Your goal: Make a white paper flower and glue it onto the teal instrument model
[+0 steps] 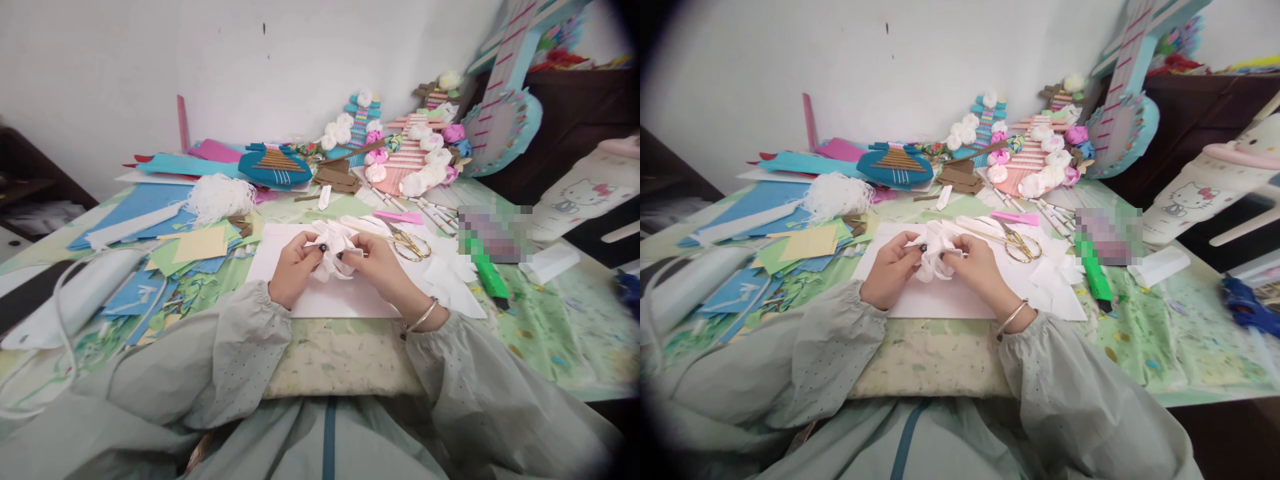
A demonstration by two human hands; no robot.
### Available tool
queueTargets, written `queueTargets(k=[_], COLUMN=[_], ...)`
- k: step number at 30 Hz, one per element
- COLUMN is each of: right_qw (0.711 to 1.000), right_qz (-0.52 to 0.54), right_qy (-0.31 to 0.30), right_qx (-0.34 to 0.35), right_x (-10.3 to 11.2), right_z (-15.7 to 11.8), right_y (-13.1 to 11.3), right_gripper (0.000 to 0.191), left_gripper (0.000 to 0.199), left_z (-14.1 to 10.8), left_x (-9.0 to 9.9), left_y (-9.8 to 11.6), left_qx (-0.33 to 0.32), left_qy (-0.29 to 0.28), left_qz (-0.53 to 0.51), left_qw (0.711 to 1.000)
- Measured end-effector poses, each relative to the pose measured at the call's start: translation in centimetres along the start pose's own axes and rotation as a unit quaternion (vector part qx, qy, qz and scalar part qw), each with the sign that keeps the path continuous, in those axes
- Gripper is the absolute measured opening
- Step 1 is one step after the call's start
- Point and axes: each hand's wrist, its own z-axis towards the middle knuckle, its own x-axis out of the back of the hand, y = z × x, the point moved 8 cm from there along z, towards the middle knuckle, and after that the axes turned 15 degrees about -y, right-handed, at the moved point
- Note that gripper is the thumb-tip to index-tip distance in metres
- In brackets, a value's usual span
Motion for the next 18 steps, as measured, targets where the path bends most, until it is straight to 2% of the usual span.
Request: queueTargets(k=[5,12,15,18], right_qw=[1.0,0.981,0.975,0.979], right_qz=[0.002,-0.164,-0.196,-0.181], right_qy=[0.019,0.1,0.105,0.09], right_qx=[0.003,-0.004,0.006,0.01], right_x=[0.4,1.4,1.2,1.0], right_z=[0.0,-0.5,-0.6,-0.5], right_y=[0.3,-1.0,-1.5,-1.4], right_gripper=[0.009,0.009,0.007,0.003], left_gripper=[0.026,0.022,0.023,0.025], left_z=[-0.1,0.0,0.1,0.2], left_x=[0.0,-0.2,-0.2,0.0], left_y=[0.0,-0.5,-0.8,-0.9], left_qx=[0.007,0.031,0.044,0.044], left_qy=[0.008,0.0,0.0,0.017], left_qz=[-0.006,0.028,0.023,-0.014], left_qw=[1.0,0.999,0.999,0.999])
